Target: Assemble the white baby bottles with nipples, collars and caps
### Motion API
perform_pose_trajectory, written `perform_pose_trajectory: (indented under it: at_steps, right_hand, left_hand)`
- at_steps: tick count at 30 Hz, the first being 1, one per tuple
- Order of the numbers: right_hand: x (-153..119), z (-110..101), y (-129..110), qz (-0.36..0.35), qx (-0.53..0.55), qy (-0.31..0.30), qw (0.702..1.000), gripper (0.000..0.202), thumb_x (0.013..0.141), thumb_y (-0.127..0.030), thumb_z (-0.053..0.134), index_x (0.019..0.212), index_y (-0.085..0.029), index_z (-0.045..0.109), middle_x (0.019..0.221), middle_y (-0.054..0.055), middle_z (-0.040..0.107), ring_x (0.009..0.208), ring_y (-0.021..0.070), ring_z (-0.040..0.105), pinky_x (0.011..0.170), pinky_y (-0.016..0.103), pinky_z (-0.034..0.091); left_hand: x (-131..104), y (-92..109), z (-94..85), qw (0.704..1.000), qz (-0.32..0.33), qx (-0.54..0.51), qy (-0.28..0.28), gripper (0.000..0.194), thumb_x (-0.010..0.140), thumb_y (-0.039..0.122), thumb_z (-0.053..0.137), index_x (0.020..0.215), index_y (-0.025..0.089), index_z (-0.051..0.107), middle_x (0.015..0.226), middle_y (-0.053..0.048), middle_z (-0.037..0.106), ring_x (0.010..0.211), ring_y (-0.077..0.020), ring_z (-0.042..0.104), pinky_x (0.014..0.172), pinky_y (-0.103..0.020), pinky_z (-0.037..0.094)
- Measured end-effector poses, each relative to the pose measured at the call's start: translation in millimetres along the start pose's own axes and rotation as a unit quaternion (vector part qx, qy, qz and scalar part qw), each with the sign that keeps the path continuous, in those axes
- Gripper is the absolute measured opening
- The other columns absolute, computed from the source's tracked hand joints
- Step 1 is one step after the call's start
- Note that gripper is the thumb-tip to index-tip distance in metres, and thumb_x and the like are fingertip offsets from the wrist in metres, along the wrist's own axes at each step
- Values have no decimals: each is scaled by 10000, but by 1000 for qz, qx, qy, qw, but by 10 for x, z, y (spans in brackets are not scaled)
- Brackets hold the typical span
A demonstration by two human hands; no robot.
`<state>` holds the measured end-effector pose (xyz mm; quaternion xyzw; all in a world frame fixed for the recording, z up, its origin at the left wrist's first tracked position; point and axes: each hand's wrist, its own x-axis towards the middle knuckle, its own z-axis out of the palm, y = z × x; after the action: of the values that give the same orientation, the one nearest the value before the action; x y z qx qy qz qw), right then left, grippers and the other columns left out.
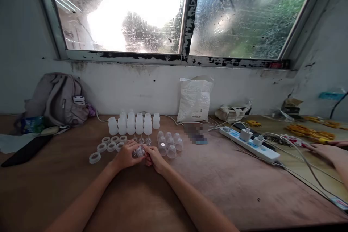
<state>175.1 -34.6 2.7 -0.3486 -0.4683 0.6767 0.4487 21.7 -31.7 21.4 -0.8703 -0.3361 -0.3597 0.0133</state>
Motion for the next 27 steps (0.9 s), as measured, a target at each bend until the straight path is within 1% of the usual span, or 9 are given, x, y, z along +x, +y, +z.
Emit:
perform_pose_trajectory:
  at_steps: [8, 12, 14, 16, 18, 20, 22, 24, 27]
  right_hand:
    - [-13, 33, 13, 19, 56, -16, 998, 500, 752, -553, 472, 441, -187, 331, 279, -88, 255, 252, 51, 222, 321, 197, 189]
    - [11, -24, -7, 13, 61, -2, 998, 536, 784, -602, 339, 439, -194, 298, 294, -86, 219, 266, 54, 206, 343, 205, 221]
    - [16, -58, -21, -3, 10, 28, 1000, 530, 786, -617, 297, 458, -201, 316, 304, -84, 226, 272, 64, 215, 348, 214, 226]
    - [10, -76, -20, -43, -114, 65, 990, 510, 777, -615, 323, 486, -199, 371, 328, -71, 282, 289, 75, 259, 359, 222, 223]
    - [-8, -71, 3, -124, -294, 95, 943, 468, 750, -587, 418, 511, -185, 430, 392, -38, 390, 358, 93, 365, 403, 226, 253]
    - [-33, -46, 42, -200, -465, 107, 856, 374, 723, -518, 519, 576, -174, 498, 513, 1, 514, 496, 127, 481, 485, 228, 304]
    - [-60, -11, 78, -222, -578, 108, 778, 264, 725, -444, 556, 716, -180, 553, 668, 31, 598, 650, 162, 547, 568, 232, 335]
    - [-78, 26, 95, -198, -638, 108, 736, 236, 759, -409, 528, 843, -190, 557, 780, 48, 627, 742, 178, 569, 614, 237, 351]
    - [-75, 68, 85, -155, -675, 119, 712, 256, 796, -407, 475, 895, -182, 546, 849, 65, 633, 818, 195, 578, 650, 250, 364]
  left_hand:
    - [0, 11, -15, 999, 13, 26, 18, 293, 714, 435, 555, 857, 185, 605, 791, -53, 633, 809, -209, 537, 797, -352, 403]
    - [-18, -51, -26, 999, -3, 44, 19, 273, 717, 414, 553, 856, 185, 603, 813, -60, 631, 831, -218, 540, 806, -355, 402]
    - [-24, -72, -47, 998, -19, 49, 24, 255, 721, 399, 551, 859, 190, 599, 829, -59, 629, 835, -218, 546, 806, -355, 404]
    - [-33, -73, -76, 997, -36, 48, 39, 241, 719, 364, 554, 886, 191, 585, 851, -58, 623, 837, -217, 551, 803, -352, 410]
    - [-65, -65, -117, 996, -52, 40, 60, 255, 711, 320, 557, 929, 187, 563, 880, -58, 613, 850, -213, 550, 804, -346, 415]
    - [-140, -74, -180, 995, -60, 33, 69, 284, 708, 298, 556, 968, 186, 540, 914, -58, 600, 875, -208, 544, 814, -339, 415]
    - [-263, -121, -267, 996, -64, 36, 55, 299, 711, 304, 556, 987, 193, 530, 936, -56, 592, 901, -207, 535, 826, -336, 410]
    - [-415, -211, -373, 996, -75, 47, 28, 316, 705, 328, 566, 992, 200, 534, 947, -56, 591, 921, -213, 526, 836, -337, 402]
    - [-612, -368, -519, 991, -116, 67, -12, 350, 679, 391, 586, 982, 218, 559, 969, -51, 598, 947, -226, 513, 860, -355, 380]
